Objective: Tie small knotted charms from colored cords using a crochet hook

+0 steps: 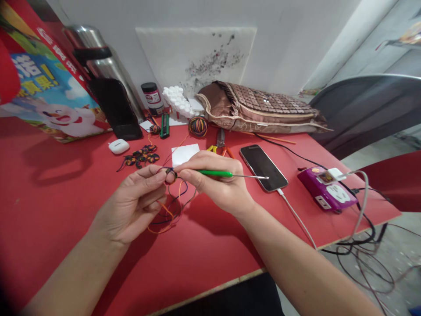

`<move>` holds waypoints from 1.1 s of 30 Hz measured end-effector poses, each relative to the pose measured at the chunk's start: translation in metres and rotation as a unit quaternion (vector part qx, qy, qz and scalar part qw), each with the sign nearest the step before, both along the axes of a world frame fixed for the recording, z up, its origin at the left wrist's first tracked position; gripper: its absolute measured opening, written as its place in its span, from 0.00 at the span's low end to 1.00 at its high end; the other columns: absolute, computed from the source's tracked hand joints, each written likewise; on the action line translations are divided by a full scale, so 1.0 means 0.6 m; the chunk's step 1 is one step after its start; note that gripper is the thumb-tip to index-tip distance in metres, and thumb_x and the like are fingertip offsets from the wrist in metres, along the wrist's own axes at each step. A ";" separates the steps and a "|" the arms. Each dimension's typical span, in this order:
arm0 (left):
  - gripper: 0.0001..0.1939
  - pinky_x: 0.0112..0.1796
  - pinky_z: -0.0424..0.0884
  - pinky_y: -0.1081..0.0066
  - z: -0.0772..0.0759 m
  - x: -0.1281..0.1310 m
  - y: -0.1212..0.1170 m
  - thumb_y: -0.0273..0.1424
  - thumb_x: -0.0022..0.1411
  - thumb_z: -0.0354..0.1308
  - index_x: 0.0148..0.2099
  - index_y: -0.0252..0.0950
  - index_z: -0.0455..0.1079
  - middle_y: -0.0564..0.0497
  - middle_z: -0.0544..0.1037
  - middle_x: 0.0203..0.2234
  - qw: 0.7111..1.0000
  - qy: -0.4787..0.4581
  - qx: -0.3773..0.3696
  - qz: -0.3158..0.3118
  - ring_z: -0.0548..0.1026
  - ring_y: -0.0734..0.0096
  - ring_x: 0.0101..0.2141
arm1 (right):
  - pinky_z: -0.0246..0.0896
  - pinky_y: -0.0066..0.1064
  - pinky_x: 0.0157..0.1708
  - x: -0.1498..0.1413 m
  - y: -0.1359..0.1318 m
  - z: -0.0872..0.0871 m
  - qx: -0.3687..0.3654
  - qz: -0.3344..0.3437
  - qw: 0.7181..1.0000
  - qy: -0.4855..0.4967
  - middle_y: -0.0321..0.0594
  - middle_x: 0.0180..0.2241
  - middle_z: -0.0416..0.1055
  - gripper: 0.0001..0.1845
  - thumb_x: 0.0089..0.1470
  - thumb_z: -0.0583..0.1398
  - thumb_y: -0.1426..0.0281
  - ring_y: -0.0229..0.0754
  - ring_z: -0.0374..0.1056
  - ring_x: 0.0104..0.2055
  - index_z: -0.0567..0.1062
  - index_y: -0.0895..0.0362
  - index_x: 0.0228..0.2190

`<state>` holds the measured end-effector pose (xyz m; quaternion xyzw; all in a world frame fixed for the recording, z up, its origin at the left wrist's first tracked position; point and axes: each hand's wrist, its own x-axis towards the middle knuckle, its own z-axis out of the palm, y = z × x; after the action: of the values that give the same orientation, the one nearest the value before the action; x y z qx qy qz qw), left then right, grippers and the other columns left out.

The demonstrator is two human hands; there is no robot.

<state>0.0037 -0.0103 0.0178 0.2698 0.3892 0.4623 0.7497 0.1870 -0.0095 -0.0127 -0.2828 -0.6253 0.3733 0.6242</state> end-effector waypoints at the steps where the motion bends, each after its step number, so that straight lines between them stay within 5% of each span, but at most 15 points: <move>1: 0.11 0.15 0.44 0.82 0.000 -0.001 0.000 0.24 0.46 0.77 0.29 0.29 0.78 0.49 0.83 0.24 1.000 0.008 0.006 0.010 0.52 0.91 0.13 | 0.66 0.32 0.25 0.000 -0.001 0.002 0.008 -0.002 1.000 -0.011 0.38 0.26 0.79 0.06 0.59 0.70 0.74 0.35 0.65 0.22 0.89 0.53 0.37; 8: 0.08 0.14 0.43 0.82 0.000 -0.002 0.003 0.23 0.46 0.75 0.29 0.30 0.79 0.47 0.83 0.23 0.998 0.044 0.028 0.019 0.53 0.90 0.13 | 0.60 0.28 0.20 0.002 -0.003 -0.001 -0.053 0.011 0.998 0.013 0.37 0.25 0.77 0.06 0.63 0.68 0.70 0.32 0.64 0.19 0.88 0.56 0.36; 14: 0.11 0.14 0.43 0.83 -0.001 -0.005 0.005 0.24 0.44 0.77 0.30 0.29 0.79 0.49 0.82 0.22 1.000 0.020 -0.001 -0.010 0.50 0.92 0.13 | 0.54 0.25 0.16 0.008 0.003 -0.007 -0.115 0.091 0.986 0.083 0.37 0.25 0.77 0.07 0.62 0.68 0.69 0.32 0.63 0.19 0.88 0.54 0.34; 23: 0.10 0.14 0.42 0.82 0.003 -0.006 0.003 0.23 0.45 0.75 0.29 0.30 0.77 0.51 0.81 0.23 1.000 0.011 -0.012 -0.015 0.49 0.92 0.14 | 0.61 0.28 0.19 0.005 0.002 -0.004 -0.039 0.054 0.997 0.029 0.39 0.29 0.81 0.06 0.62 0.69 0.70 0.33 0.65 0.20 0.89 0.54 0.37; 33: 0.08 0.15 0.40 0.81 -0.006 -0.011 0.007 0.23 0.49 0.75 0.28 0.27 0.79 0.56 0.72 0.19 0.996 -0.033 -0.048 -0.074 0.40 0.92 0.16 | 0.60 0.27 0.19 0.008 0.005 -0.012 -0.059 0.096 0.992 0.062 0.39 0.32 0.82 0.07 0.65 0.67 0.70 0.32 0.65 0.21 0.89 0.51 0.40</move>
<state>-0.0027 -0.0061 0.0140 0.2461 0.3653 0.3946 0.8064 0.1918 -0.0067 -0.0201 -0.2343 -0.5865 0.4846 0.6052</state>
